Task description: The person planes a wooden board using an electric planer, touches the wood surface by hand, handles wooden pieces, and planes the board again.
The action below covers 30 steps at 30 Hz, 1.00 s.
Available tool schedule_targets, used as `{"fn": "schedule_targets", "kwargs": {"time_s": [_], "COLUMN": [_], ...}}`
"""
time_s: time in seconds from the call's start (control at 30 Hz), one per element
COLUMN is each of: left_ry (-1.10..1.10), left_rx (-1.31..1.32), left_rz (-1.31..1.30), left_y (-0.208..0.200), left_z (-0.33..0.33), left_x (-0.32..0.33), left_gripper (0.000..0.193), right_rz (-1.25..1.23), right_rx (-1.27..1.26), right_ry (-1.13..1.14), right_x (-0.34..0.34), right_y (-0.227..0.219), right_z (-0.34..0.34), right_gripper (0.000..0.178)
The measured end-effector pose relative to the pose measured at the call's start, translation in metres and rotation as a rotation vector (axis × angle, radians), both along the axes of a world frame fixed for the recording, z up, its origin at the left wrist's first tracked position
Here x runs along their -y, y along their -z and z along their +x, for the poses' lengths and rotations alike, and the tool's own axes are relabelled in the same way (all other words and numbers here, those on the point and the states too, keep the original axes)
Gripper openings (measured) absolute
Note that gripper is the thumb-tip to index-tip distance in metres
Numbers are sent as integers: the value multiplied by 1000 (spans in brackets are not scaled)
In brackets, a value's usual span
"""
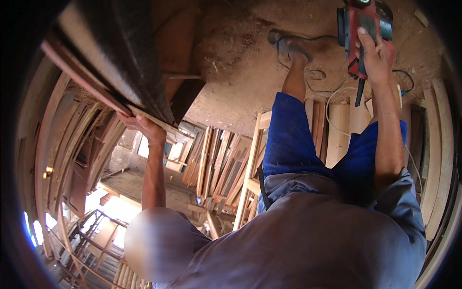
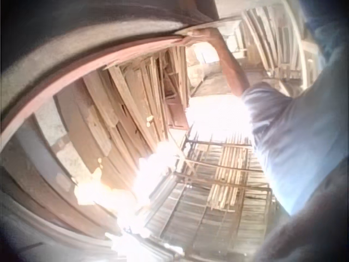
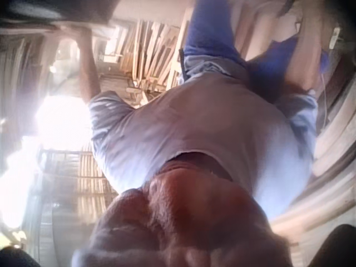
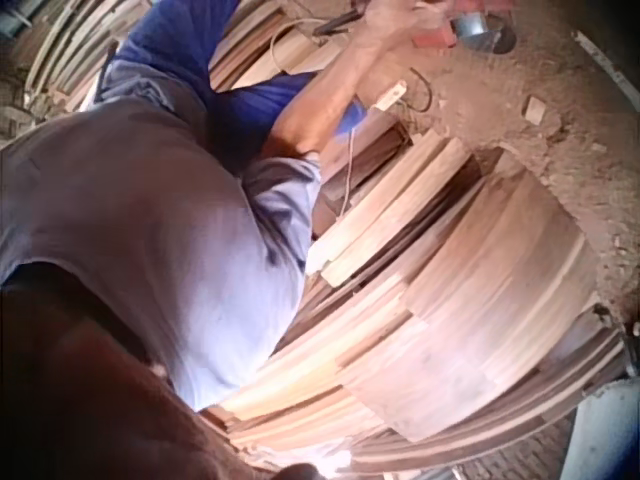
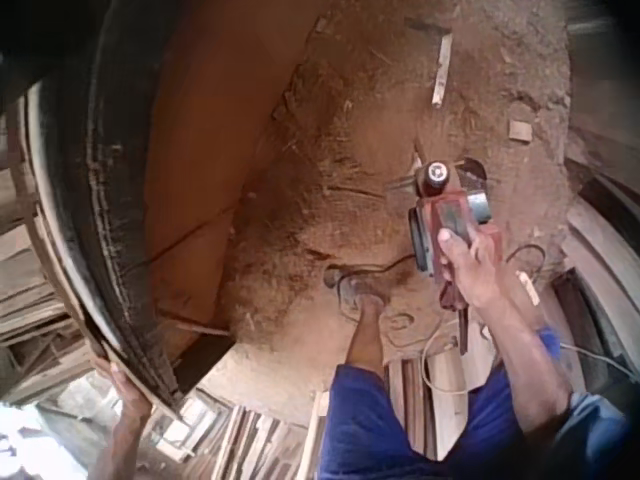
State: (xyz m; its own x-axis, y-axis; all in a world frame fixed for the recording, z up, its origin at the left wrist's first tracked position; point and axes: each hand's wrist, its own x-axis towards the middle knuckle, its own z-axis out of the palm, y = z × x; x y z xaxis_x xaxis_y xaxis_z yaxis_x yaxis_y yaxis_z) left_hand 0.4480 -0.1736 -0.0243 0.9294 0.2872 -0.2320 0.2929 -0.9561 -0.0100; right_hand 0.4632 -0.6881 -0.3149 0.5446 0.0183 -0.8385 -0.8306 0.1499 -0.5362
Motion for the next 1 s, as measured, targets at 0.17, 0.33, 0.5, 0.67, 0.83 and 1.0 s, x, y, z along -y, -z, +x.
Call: {"fn": "schedule_targets", "kwargs": {"time_s": [0.17,0.33,0.5,0.67,0.83,1.0], "left_ry": [-47,-122,-134,-149,-181,-237], "left_rx": [-20,-21,3,-14,37,62], "left_rz": [-141,-170,-211,-213,-252,-285], "left_y": [-2,-1,-5,-12,0,2], "left_z": [8,6,8,3,3,3], "left_x": [2,11,15,4,13,15], "left_gripper": [94,92,94,96,94,98], "right_rz": [19,-108,-151,-222,-228,-224], "right_rx": [-66,-43,-116,-71,-75,-87], "right_ry": [-81,-162,-157,-135,-198,-218], "right_x": [11,9,17,4,7,-2], "right_y": [20,18,30,23,27,39], "right_z": [0,13,20,30,36,30], "right_gripper": [33,47,51,60,58,62]}}
